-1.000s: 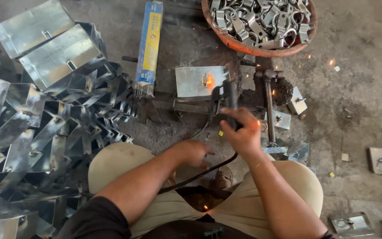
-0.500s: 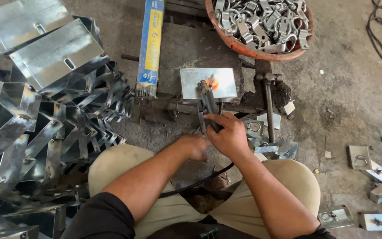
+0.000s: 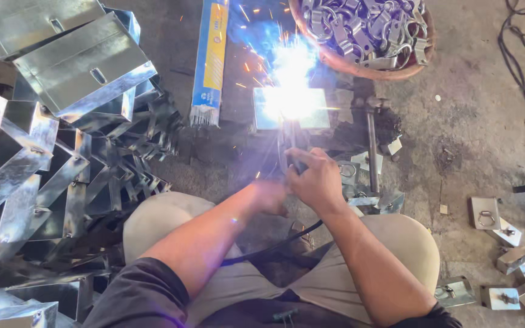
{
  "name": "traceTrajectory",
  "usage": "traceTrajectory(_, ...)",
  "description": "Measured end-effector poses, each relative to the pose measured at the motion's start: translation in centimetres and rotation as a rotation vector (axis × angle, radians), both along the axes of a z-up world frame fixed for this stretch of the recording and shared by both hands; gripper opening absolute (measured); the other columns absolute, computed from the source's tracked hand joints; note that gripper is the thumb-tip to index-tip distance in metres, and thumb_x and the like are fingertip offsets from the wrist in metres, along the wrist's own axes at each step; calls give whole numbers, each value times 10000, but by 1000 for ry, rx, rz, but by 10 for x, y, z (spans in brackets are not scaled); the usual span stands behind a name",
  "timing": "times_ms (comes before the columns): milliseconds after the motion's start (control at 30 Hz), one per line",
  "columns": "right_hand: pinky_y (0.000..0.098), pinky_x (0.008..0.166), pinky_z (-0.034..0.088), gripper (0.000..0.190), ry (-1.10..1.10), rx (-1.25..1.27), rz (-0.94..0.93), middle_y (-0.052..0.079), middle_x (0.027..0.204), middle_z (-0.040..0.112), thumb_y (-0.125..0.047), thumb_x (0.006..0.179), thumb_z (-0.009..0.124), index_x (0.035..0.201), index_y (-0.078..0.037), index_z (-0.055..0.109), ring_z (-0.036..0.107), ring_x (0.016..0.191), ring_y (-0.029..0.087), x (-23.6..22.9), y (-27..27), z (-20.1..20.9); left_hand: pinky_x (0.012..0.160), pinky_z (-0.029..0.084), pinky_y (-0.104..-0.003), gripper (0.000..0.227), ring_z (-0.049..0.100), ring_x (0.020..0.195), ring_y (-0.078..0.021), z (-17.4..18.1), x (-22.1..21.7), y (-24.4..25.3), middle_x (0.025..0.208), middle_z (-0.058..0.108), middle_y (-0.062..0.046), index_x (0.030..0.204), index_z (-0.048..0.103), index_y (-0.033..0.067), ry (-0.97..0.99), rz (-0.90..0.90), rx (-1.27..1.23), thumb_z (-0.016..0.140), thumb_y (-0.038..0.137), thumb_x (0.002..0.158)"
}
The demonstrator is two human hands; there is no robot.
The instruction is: The person sits on the floor and repeatedly picks up rectangular metal plates and metal rings, then welds the rings onto the plates using a handheld welding torch. Finished pieces are placed on the floor nearby.
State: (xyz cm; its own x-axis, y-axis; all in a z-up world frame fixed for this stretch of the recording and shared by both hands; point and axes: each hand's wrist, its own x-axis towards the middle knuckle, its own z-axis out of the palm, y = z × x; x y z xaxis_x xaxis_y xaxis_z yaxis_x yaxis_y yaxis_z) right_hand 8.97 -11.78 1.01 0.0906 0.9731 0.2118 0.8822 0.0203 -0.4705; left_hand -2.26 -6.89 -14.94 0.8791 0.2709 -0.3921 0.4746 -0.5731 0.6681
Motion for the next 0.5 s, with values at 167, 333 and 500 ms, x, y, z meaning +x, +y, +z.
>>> traceTrajectory(167,457,721,544,348,3,-107,-60,133,828,641,-198,758,721,1098,-226,790,664,785,341,0,3,1,1057,464,-451,826,569,1286,-344,9,1,0,1374,611,-183,1461,508,137,50,-2,55,812,482,774)
traceTrajectory(333,442,733,551,350,37,-57,-59,115,838,654,-196,757,712,1100,-211,782,674,784,324,-1,3,3,1091,446,-442,846,543,1337,-324,13,-1,0,1431,582,-148,1492,479,130,132,32,86,776,533,809)
traceTrajectory(500,438,741,548,328,54,-66,-62,134,823,662,-203,757,726,1078,-193,792,676,795,333,0,3,3,1092,468,-444,826,591,1308,-333,16,-2,-1,1406,625,-167,1518,485,125,167,1,86,744,521,841)
